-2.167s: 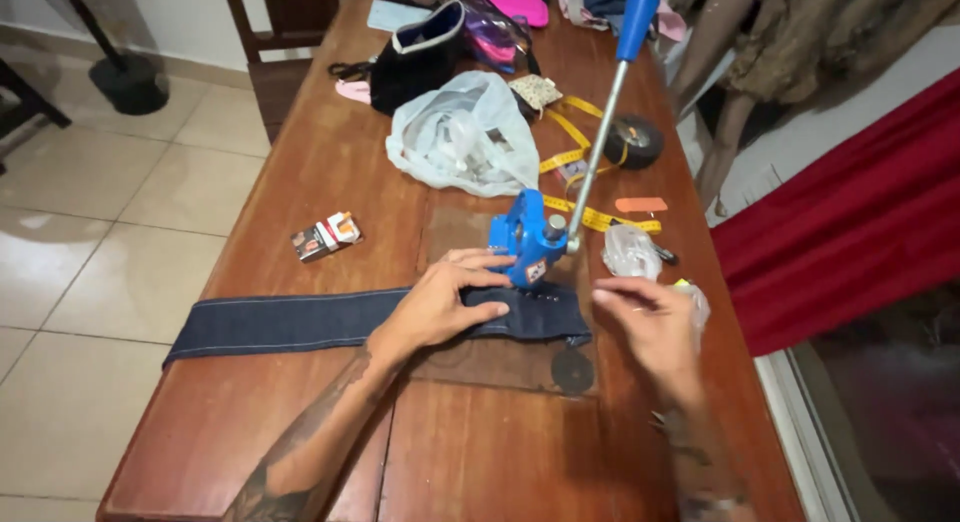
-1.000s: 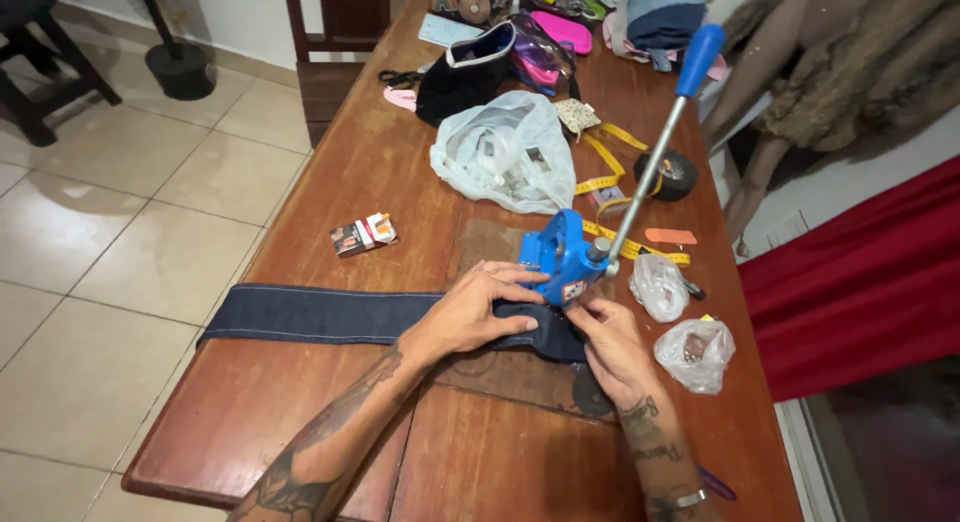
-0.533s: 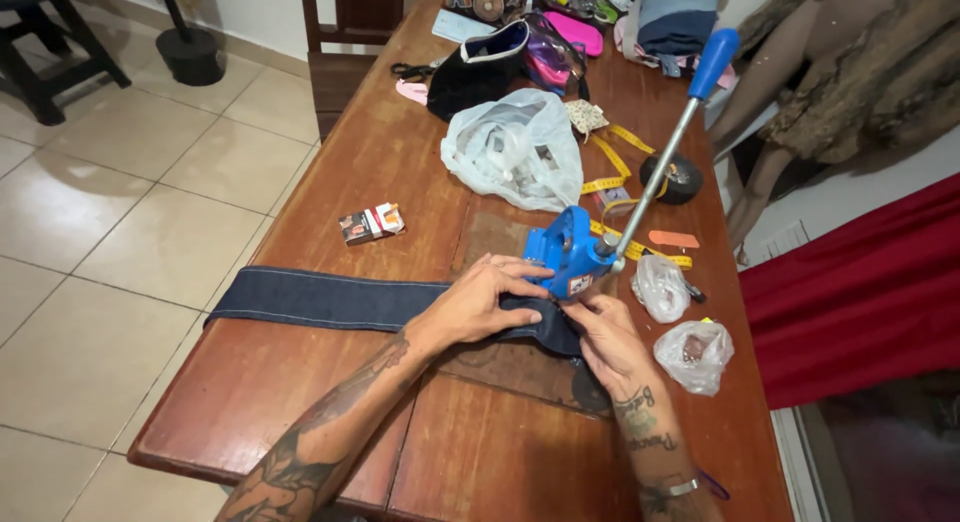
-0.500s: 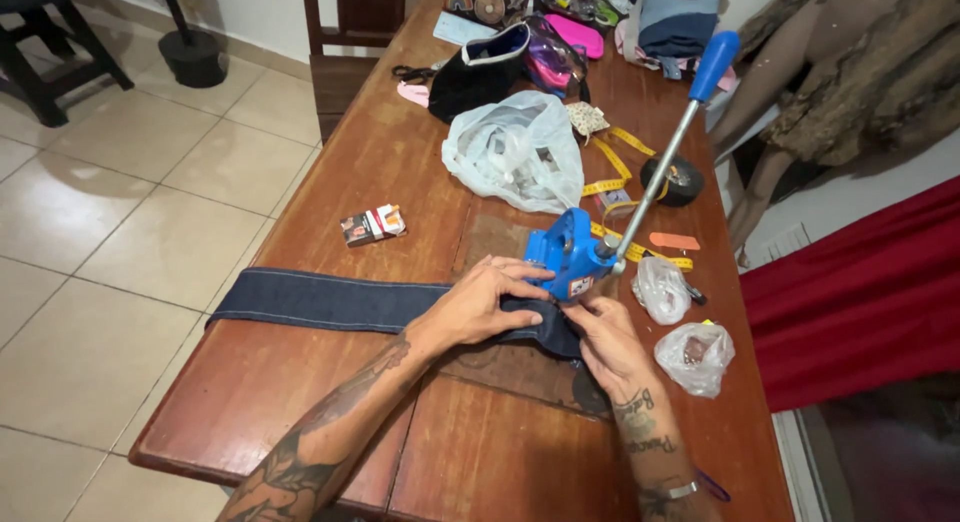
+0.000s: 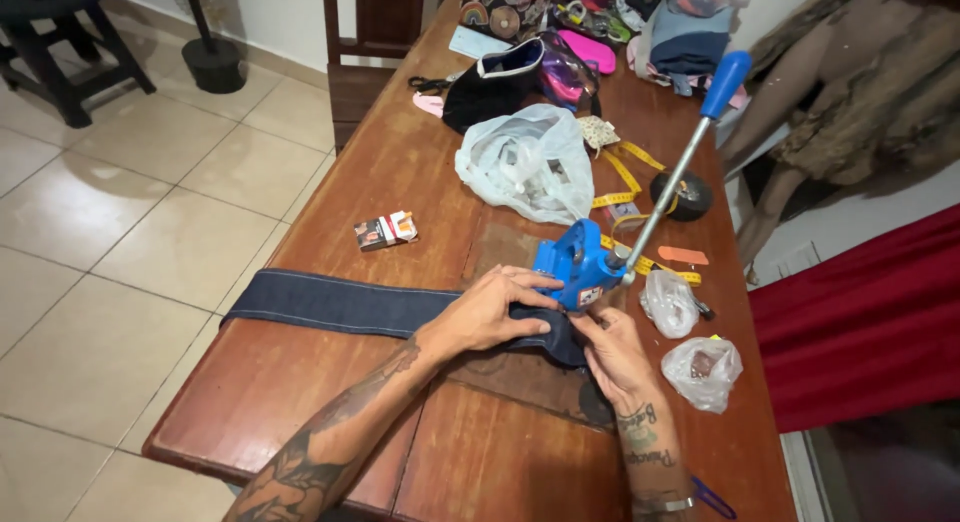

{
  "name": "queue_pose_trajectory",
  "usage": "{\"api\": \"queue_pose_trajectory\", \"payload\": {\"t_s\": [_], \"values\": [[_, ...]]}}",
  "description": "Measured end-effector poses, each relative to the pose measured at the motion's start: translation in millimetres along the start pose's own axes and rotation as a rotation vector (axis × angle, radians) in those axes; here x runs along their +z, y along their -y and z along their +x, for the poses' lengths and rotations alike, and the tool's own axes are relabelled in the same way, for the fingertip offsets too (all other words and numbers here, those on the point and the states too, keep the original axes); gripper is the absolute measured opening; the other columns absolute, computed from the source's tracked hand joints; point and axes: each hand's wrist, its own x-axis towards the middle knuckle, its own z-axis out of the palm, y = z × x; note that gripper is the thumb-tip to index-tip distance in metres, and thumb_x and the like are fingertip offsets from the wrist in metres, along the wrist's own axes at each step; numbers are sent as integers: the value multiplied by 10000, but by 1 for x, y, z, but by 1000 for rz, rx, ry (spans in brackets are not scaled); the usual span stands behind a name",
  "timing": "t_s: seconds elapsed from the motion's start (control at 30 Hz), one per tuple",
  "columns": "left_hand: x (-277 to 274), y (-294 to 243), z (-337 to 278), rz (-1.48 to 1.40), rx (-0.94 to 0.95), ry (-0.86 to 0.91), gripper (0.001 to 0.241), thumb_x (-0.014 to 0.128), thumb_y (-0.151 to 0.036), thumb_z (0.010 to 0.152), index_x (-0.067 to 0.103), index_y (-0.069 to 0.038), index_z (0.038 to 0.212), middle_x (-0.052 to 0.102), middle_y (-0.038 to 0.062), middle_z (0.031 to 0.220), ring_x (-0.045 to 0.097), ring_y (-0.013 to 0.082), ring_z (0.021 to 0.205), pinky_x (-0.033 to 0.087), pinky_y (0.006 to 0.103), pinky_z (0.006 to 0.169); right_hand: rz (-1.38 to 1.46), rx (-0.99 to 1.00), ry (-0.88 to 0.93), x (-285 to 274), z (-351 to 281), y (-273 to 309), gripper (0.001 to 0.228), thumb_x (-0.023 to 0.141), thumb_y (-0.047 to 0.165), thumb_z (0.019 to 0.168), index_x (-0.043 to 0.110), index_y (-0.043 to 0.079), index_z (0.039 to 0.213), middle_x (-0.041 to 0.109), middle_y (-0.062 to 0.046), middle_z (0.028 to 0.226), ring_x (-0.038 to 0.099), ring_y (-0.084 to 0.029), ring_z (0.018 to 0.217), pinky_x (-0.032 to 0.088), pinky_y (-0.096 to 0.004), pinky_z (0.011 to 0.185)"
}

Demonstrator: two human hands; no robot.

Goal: The person uses a blue manual snap fastener press to attach multiple metal snap fasteners to a dark denim fabric strip. They repeatedly position the fabric under the press, place a snap, and pull the lever to secure each fastener, then reposition the fabric for the next one.

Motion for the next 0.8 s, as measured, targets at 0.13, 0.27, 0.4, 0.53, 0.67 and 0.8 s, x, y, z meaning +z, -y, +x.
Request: {"api": "queue_pose_trajectory", "payload": {"t_s": [0.13,0.27,0.4,0.53,0.67,0.8], "values": [[4,1,-1,-5,-2,0,430,901,-381,1078,885,-261,1491,780,59,1717,598,460,1681,253,1011,1337,-18,-20,-10,-1,-1,-2,276,954,-26,1012,921,-42,1286,887,-111,1166,824,-190,1074,675,-357,1002],[5,0,-1,-9,0,-15,426,898,-364,1075,886,-254,1486,786,69,1707,606,462,1675,257,1006,1344,-37,-48,-28,-24,16,-34,275,952,-51,1008,906,-61,1279,884,-133,1165,823,-201,1067,688,-386,1000],[10,3,-1,-7,13,-10,428,897,-366,1080,884,-240,1488,784,69,1707,609,463,1671,261,1012,1334,-68,-92,-98,-42,26,-53,261,1027,-14,950,929,-34,1192,872,-114,1064,819,-185,970,698,-360,926],[9,2,-1,105,28,-24,421,871,-383,1092,884,-275,1499,812,53,1669,607,429,1677,248,988,1354,-49,-79,-134,-43,32,-58,236,1011,-35,936,929,-28,1157,869,-133,1023,821,-195,931,702,-368,877],[11,-3,-5,253,51,-24,396,829,-410,1132,878,-298,1508,820,15,1654,602,357,1686,244,955,1368,-12,-68,-158,-78,60,-106,214,1017,-42,921,926,-19,1113,865,-129,986,815,-176,907,693,-339,843],[10,-10,-7,280,65,-51,397,836,-387,1123,885,-256,1494,843,32,1624,618,366,1674,244,947,1370,-54,-117,-242,-39,36,-82,150,1000,-49,903,901,9,999,779,-93,889,722,-166,801,641,-337,725]]}}
